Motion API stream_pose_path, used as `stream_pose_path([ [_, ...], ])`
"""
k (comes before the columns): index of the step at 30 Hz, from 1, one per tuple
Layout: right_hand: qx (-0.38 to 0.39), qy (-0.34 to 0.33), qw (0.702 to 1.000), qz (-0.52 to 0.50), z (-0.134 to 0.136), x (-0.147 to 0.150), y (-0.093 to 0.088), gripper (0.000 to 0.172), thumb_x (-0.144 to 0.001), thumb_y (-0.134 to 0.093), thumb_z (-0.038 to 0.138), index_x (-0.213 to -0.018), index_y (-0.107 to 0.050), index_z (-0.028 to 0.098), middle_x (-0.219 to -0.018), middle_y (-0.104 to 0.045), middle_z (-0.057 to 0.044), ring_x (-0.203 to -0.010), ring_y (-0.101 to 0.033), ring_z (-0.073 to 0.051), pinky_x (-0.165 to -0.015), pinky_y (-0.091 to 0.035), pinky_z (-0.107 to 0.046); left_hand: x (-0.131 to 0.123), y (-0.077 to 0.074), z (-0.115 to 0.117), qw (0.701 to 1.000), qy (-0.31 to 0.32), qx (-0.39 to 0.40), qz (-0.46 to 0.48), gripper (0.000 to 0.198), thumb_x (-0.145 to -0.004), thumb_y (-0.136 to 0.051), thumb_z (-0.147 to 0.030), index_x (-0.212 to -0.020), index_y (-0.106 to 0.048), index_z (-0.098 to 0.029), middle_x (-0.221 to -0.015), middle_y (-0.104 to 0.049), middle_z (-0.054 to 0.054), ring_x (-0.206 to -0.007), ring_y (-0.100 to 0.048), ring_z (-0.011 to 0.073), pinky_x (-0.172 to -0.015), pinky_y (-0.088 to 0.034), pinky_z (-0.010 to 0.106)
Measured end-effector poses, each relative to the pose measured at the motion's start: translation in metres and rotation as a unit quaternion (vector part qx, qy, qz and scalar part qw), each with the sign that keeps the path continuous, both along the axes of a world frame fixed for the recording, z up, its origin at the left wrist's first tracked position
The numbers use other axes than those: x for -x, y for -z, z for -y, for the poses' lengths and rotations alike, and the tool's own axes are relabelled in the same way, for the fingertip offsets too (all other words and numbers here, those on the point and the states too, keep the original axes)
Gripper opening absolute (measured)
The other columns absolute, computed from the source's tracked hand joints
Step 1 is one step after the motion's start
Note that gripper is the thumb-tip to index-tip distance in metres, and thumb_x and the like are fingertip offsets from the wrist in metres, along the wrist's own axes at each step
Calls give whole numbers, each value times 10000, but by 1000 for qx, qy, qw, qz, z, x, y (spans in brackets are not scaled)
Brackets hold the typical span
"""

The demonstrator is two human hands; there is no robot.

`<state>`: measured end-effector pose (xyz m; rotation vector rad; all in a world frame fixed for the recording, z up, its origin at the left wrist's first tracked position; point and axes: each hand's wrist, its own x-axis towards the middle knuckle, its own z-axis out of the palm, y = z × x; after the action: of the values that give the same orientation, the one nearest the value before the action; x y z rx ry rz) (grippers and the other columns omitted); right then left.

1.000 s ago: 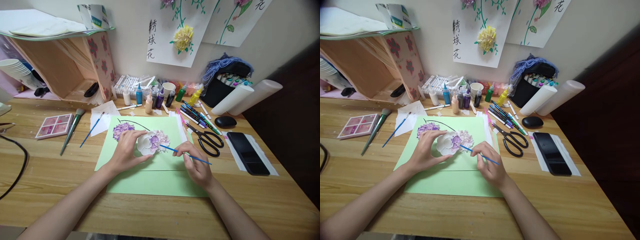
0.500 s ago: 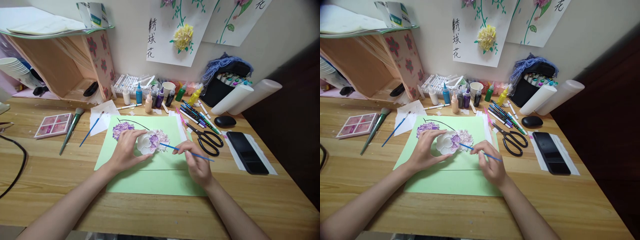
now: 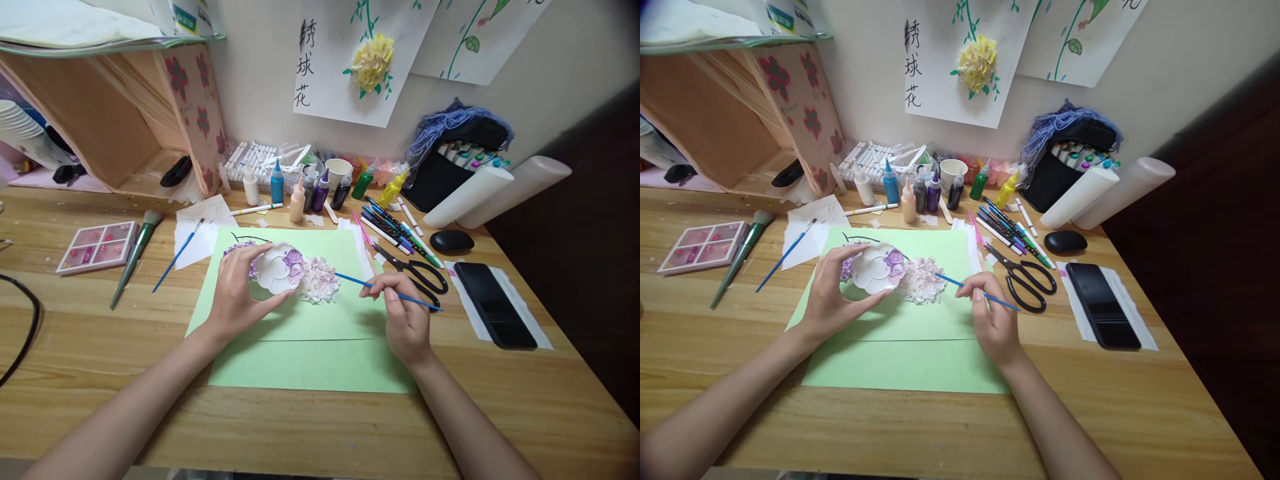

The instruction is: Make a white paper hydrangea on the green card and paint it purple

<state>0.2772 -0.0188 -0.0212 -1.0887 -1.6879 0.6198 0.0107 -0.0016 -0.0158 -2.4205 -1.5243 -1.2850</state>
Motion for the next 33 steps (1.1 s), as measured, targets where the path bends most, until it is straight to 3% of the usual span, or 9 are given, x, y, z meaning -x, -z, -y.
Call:
stream_pose_path([
  [11, -19, -25, 998, 61, -1, 0, -2, 198, -943, -380, 171, -848, -546, 221, -791, -578, -10, -772, -561, -170, -708, -420, -305, 1, -1, 1, 1000, 4, 1, 3, 670, -724, -774, -402, -1267, -441, -195, -1173, -619, 125, -1079, -589, 274, -920, -471, 441],
  [21, -43, -21, 998, 51, 0, -1, -4, 179, -931, -386, 157, -846, -529, 222, -779, -568, -8, -762, -552, -173, -742, -416, -331, 1, -1, 2, 1000, 1, 0, 2, 672, -722, -775, -403, -1268, -443, -195, -1172, -618, 126, -1081, -588, 275, -917, -468, 435],
  [33, 21, -29, 999, 21, 1, 1, 0, 218, -960, -386, 206, -833, -562, 223, -768, -588, -5, -749, -567, -167, -686, -429, -299, 2, -3, 1, 1000, -4, -2, 4, 666, -729, -771, -386, -1277, -431, -218, -1174, -616, 110, -1075, -587, 271, -900, -472, 425],
])
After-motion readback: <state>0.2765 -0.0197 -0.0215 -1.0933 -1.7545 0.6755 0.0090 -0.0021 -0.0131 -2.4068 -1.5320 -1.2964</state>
